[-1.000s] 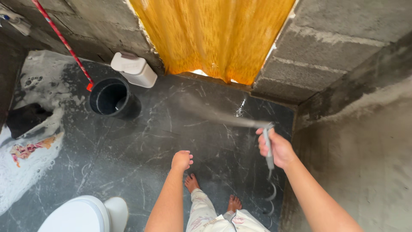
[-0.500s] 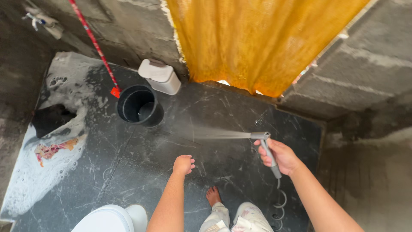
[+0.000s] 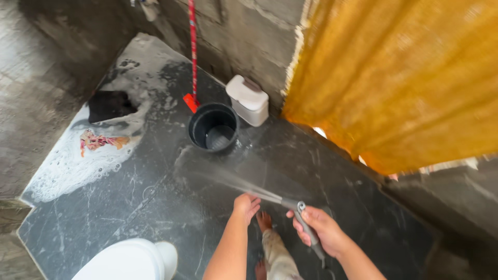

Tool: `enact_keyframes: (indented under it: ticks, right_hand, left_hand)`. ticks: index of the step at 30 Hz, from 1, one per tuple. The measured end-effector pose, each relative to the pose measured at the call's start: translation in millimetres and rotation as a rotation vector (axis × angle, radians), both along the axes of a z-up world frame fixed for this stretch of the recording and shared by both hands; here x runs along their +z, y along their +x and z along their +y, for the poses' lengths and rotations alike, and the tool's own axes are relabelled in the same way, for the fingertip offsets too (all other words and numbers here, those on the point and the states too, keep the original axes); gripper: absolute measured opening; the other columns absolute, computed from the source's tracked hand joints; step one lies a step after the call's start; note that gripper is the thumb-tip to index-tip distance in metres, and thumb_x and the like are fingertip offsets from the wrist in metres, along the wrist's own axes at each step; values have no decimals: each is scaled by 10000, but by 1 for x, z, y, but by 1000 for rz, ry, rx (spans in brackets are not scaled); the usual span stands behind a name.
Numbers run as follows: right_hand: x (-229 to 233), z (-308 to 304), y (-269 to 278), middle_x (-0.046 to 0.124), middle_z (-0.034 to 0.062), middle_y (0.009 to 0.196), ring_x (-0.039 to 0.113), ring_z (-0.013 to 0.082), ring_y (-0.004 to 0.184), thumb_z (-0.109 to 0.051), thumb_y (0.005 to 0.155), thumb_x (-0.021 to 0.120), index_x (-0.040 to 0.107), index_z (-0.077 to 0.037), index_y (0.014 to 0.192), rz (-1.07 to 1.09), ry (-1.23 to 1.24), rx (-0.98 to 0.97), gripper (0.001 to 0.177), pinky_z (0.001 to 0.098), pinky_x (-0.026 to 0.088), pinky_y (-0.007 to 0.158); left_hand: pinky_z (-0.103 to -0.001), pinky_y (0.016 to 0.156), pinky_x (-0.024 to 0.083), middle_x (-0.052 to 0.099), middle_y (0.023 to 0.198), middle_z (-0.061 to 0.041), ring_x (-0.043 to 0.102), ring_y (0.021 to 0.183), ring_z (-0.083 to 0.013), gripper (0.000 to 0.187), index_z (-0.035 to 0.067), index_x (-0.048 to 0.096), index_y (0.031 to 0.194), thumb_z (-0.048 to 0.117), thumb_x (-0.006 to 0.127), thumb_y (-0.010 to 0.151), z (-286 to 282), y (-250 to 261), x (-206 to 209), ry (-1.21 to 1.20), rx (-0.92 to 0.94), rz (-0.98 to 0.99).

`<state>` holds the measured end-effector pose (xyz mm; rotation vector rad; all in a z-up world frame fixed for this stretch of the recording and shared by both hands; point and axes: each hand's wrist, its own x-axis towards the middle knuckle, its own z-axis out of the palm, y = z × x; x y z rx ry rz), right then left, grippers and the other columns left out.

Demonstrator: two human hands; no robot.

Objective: The person rinses the bathroom floor using a handheld bidet sprayer to remove soap suds. They systematically spray the dark tiled floor around the toilet and sink, then briefly rinse a black bucket before returning to the floor.

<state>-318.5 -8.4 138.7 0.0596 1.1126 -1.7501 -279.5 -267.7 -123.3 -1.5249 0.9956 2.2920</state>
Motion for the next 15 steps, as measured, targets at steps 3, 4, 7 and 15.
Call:
enact_keyframes:
  ticks: [3, 4, 7, 15]
  right_hand:
    - [-38, -18, -30, 600, 59, 763, 544, 137, 551, -343, 980, 561, 608, 50, 1223, -17, 62, -59, 465, 290, 467, 501]
    - [-54, -21, -43, 605, 61, 765, 553, 143, 551, -355, 968, 566, 602, 46, 1232, -32, 16, -10, 481, 291, 468, 499]
    - [-116, -33, -75, 613, 69, 776, 570, 156, 566, -377, 939, 583, 580, 29, 1262, -71, -87, 64, 519, 297, 469, 511]
    - [-276, -40, -106, 645, 101, 783, 515, 113, 531, -421, 938, 583, 597, 64, 1304, 34, 84, 9, 608, 314, 447, 510]
  left_hand:
    - [-467, 1030, 522, 637, 1348, -108, 639, 1240, -318, 428, 67, 507, 1445, 226, 431, 1055, -28, -21, -20, -1, 29, -6]
    - [-461, 1031, 510, 631, 1340, -81, 628, 1244, -309, 424, 95, 493, 1453, 244, 422, 1062, -37, -35, -26, -9, 39, -8]
    - [-462, 1007, 531, 631, 1364, -103, 636, 1254, -330, 418, 114, 567, 1443, 184, 441, 1051, -60, -65, -49, -47, 66, -166]
    - [-434, 1002, 524, 671, 1338, -31, 660, 1184, -227, 422, 140, 558, 1449, 232, 479, 1045, -126, -108, -139, 17, 207, -110]
